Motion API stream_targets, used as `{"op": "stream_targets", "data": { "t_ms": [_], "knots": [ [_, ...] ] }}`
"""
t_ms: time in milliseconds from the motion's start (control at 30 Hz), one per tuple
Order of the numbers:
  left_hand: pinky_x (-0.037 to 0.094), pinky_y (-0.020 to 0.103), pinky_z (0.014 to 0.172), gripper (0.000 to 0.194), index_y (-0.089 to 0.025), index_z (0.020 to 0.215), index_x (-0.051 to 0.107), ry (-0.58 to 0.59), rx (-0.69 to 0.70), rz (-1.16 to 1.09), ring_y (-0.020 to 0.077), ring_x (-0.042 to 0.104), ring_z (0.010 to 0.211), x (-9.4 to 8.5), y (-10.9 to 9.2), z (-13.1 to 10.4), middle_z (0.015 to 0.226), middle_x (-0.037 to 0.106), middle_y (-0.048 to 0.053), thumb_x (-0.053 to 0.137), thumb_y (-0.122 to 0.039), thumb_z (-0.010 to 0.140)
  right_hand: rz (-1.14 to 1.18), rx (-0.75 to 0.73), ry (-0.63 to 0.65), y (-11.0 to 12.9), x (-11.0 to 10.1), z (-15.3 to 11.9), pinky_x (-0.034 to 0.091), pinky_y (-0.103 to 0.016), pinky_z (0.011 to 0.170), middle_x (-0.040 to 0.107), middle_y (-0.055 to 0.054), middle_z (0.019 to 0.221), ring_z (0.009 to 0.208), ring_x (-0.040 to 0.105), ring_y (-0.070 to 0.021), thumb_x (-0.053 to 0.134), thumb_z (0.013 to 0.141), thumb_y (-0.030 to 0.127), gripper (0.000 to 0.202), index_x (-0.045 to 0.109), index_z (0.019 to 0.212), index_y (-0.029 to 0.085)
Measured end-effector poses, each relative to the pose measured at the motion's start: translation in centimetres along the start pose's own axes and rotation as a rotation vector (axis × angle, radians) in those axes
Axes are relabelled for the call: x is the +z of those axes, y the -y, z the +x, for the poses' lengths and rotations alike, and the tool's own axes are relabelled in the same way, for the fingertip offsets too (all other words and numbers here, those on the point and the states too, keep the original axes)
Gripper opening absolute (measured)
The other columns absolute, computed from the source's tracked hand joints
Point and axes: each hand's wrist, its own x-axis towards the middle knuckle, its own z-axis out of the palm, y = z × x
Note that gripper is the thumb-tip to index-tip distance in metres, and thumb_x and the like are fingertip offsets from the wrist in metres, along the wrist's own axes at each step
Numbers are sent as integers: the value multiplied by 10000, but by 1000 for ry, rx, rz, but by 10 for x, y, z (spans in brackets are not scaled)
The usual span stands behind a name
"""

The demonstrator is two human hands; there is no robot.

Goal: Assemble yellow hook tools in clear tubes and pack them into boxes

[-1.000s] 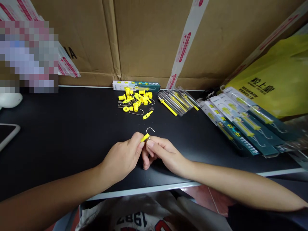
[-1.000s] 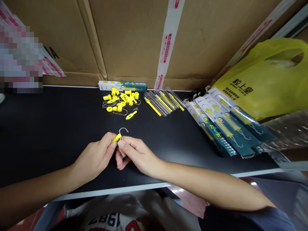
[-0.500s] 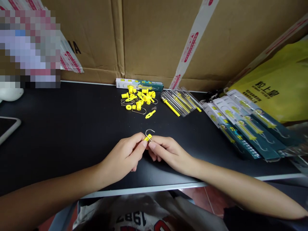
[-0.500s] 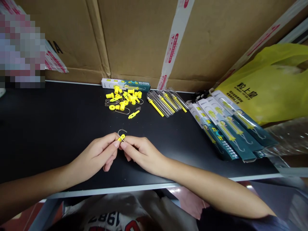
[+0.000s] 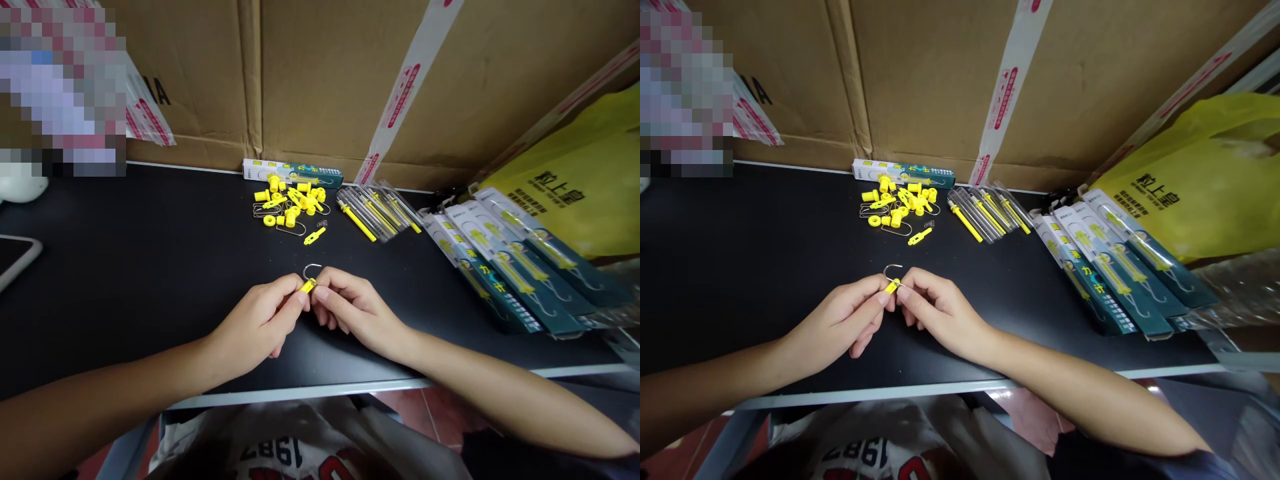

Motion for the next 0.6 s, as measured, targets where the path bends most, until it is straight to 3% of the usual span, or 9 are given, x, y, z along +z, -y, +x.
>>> {"op": "stream_targets", "data": {
  "t_ms": [167, 400, 600],
  "knots": [
    [347, 166, 416, 370, -176, 771, 477, -22, 6, -122, 42, 387, 407, -1, 3, 3, 519, 405, -83, 307, -436, 973, 66, 37, 5, -1, -2, 0, 353, -136, 420, 531, 37, 612, 495, 472, -42, 440, 959, 373, 284, 529, 787, 166],
    [450, 179, 561, 184, -190, 844, 476, -67, 97, -211, 54, 517, 533, -3, 5, 10, 611, 508, -76, 493, -354, 925, 96, 5, -122, -3, -3, -1, 368, -167, 418, 515, 34, 585, 481, 461, -65, 428, 953, 421, 338, 527, 750, 170],
    [474, 193, 537, 184, -188, 819, 465, -7, 68, -334, 75, 562, 504, 1, 6, 10, 573, 554, -64, 508, -340, 913, 66, 16, -63, -7, 1, -1, 381, -162, 435, 521, 29, 600, 502, 468, -62, 459, 940, 415, 331, 554, 748, 162]
  ]
}}
